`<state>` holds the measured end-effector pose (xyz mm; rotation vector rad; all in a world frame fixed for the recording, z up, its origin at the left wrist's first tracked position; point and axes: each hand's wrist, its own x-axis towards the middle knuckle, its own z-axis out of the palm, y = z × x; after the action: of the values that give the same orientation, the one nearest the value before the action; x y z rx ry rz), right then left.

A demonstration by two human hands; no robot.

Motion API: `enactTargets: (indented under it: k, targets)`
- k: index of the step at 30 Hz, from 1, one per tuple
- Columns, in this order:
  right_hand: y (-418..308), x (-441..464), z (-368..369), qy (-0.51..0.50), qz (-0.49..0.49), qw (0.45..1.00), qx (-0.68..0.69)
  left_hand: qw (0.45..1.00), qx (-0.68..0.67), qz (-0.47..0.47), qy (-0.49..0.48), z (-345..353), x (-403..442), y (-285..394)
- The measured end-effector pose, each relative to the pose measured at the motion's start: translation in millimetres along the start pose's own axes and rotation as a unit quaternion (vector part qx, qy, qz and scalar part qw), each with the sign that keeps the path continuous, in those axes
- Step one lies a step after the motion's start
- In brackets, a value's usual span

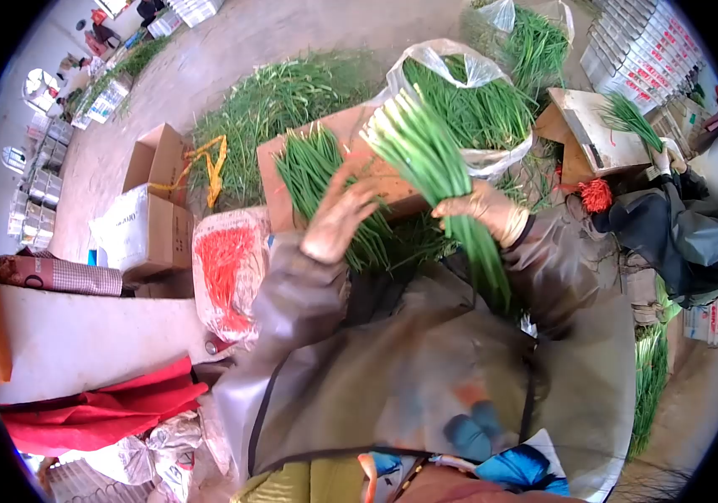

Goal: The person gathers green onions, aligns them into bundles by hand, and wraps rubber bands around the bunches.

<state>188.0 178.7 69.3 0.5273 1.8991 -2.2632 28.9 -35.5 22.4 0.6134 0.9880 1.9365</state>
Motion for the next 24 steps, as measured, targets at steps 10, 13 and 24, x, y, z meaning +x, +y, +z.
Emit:
enactTargets:
  k: [10,13,24]
  targets:
    - [77.6,-18.8,25.8,-0.124,0.119,0.967,0.186,0.922,-0.371,-0.101,-0.041,3.8,28.4,-54.1]
    - [81.4,-15.5,24.3,-0.155,0.156,0.948,0.231,0.924,-0.372,-0.072,0.057,11.1,28.9,-60.9]
    - [84.0,-3.0,-39.4,0.160,-0.041,0.967,-0.192,0.981,-0.129,0.104,0.101,-50.6,26.4,23.6]
